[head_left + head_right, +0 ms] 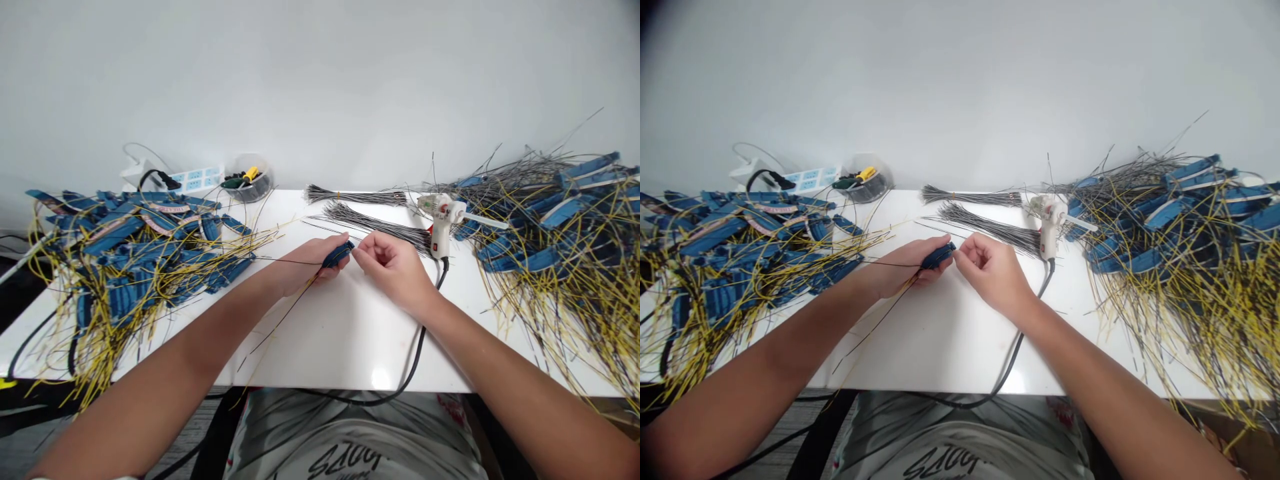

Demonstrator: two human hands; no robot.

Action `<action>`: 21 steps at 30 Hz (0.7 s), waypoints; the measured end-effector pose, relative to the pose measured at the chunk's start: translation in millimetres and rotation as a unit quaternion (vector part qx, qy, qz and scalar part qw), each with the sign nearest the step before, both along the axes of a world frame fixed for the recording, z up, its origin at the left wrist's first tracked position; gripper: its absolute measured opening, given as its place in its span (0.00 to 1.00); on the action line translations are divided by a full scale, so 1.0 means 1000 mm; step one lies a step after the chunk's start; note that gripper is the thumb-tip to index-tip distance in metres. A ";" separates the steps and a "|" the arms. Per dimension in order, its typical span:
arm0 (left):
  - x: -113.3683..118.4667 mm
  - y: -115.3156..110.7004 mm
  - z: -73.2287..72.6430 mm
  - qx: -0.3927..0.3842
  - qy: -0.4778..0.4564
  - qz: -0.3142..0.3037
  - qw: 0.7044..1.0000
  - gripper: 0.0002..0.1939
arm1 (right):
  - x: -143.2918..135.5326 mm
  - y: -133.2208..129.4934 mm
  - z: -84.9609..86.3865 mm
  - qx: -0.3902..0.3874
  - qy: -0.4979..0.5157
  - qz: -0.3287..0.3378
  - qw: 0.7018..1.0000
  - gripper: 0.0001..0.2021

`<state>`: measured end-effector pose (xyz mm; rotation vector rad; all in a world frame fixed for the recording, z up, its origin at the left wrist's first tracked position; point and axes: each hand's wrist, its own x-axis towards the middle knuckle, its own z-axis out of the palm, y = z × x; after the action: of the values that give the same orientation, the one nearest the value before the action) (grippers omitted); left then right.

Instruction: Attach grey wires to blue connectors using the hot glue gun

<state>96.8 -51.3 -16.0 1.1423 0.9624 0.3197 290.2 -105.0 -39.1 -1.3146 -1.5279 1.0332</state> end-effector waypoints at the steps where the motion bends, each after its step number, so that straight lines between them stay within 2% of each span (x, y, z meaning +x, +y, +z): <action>1: 0.000 0.000 -0.001 0.007 0.004 -0.001 1.000 0.28 | 0.000 0.000 0.000 -0.001 0.000 0.000 1.000 0.12; 7: 0.001 0.000 -0.002 0.045 0.030 0.001 0.999 0.30 | 0.001 0.001 -0.002 -0.002 -0.004 -0.005 1.000 0.13; 12: 0.004 -0.004 -0.003 0.179 0.051 0.016 0.982 0.29 | 0.001 0.003 -0.002 0.003 0.000 -0.007 1.000 0.13; 16: 0.001 -0.009 -0.002 0.317 0.053 0.010 0.947 0.25 | 0.001 0.003 -0.002 0.006 0.008 -0.008 1.000 0.13; 21: -0.005 -0.011 0.004 0.463 0.151 -0.046 0.872 0.21 | 0.000 0.002 -0.002 0.009 0.007 0.011 1.000 0.13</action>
<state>91.9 -61.8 -11.7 2.1619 1.0419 0.5670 290.7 -103.0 -41.0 -1.2773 -1.5408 1.0385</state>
